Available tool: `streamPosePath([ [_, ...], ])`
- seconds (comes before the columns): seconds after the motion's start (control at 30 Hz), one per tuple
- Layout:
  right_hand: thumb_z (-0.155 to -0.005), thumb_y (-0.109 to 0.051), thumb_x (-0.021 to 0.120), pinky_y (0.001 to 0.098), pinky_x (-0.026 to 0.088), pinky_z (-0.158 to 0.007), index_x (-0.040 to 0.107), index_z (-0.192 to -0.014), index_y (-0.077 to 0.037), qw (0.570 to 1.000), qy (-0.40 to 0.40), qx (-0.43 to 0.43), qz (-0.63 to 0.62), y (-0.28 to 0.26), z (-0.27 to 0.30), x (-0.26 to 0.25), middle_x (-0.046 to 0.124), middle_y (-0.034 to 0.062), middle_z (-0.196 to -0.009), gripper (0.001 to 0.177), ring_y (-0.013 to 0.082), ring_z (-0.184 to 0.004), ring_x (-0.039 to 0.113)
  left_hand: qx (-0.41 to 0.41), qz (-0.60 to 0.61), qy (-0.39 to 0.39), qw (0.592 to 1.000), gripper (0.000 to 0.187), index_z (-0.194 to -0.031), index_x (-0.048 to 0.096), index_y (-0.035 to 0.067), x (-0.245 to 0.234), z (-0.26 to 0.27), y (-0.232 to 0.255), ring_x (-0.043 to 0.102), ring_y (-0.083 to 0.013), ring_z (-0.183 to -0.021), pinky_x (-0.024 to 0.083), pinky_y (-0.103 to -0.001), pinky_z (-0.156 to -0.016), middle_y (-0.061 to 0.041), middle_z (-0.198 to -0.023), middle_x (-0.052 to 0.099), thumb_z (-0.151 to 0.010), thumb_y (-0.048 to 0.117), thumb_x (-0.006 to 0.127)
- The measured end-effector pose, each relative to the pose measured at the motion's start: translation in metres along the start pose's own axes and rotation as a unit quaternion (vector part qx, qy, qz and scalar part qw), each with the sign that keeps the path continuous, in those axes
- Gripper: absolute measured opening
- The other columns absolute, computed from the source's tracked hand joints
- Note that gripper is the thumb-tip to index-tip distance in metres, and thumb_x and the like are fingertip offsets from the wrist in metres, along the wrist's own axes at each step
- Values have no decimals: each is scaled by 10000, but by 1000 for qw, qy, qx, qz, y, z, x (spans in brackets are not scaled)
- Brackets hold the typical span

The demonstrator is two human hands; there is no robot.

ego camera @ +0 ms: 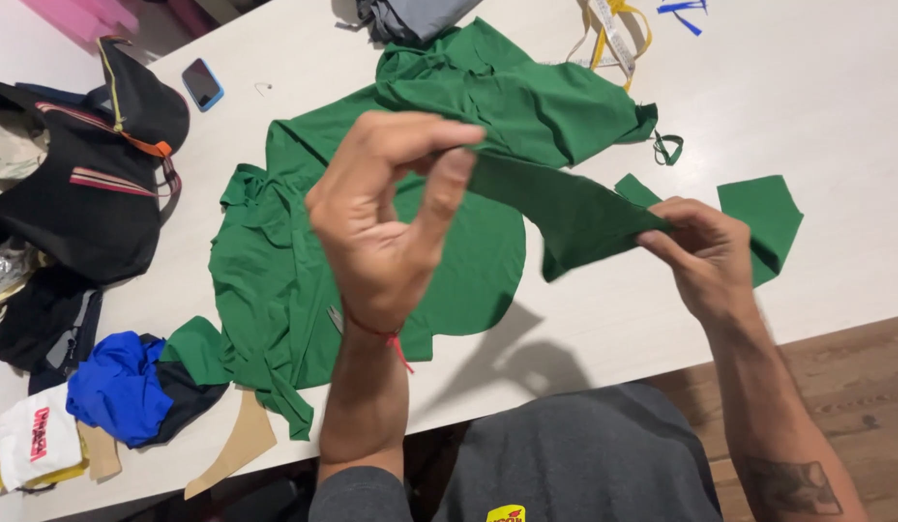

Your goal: The person uses gold-handled scissors to cut a large piece of green fabric laid out on a white table. They cut along a curved line to separate a section of the fabric, then lift and fold the cut piece.

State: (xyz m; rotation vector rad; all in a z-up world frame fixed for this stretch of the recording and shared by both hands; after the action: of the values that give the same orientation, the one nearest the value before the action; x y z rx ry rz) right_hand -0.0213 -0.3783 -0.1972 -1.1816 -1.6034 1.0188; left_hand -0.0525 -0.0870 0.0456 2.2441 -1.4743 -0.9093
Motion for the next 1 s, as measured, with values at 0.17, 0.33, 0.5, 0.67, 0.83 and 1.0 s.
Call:
streamPosePath([
  [0.17,-959,-6,782,235,550,-880,701,-1156,-39,996,62,17,-60,-2,22,-27,702,84,-1070,215,151,-976,657,-114,14,51,992,131,-1084,728,6,-7,43,-29,689,-182,-939,592,-252,-802,-119,-1045,712,-1091,122,667],
  [0.33,-971,54,788,242,613,-939,695,-1182,6,989,123,19,80,-12,57,-51,707,113,-1135,236,176,-1038,683,-235,-12,36,971,133,-1047,750,75,4,109,-69,723,-148,-953,574,-251,-747,-59,-1031,770,-1073,182,675],
  [0.5,-972,104,796,305,608,-922,738,-1107,54,949,44,-16,313,-62,81,-32,749,184,-1083,155,251,-992,719,-336,33,52,940,139,-1077,760,88,25,189,-101,669,-128,-896,559,-231,-652,-68,-1093,739,-1057,208,692],
  [0.67,-973,104,799,340,593,-974,771,-1111,23,916,7,-48,399,-73,81,-31,781,157,-1094,162,243,-982,737,-427,64,83,898,179,-1098,793,68,43,235,-119,635,-99,-784,553,-236,-581,-47,-1022,737,-1036,218,716],
  [0.83,-985,152,845,362,599,-944,780,-1144,53,897,5,-84,435,-67,83,-33,784,176,-1091,199,271,-975,734,-408,70,94,905,166,-1112,775,61,46,236,-122,609,-102,-745,527,-236,-571,-62,-1032,709,-1049,202,713],
  [1.0,-940,130,813,343,608,-960,776,-1148,13,908,-10,-67,414,-60,90,-39,797,134,-1109,241,239,-982,757,-382,73,72,919,144,-1097,764,55,53,231,-121,612,-113,-743,538,-233,-586,-74,-1033,700,-1065,178,696],
])
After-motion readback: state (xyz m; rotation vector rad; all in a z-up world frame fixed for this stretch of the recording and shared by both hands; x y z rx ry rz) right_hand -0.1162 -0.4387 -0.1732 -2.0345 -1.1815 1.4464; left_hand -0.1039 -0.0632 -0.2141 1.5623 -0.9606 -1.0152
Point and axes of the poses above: each hand's wrist, its own z-axis away from the middle knuckle, its own x-axis out of the palm, y = z × x, the point moved 4 cm from there along -z, towards the middle knuckle
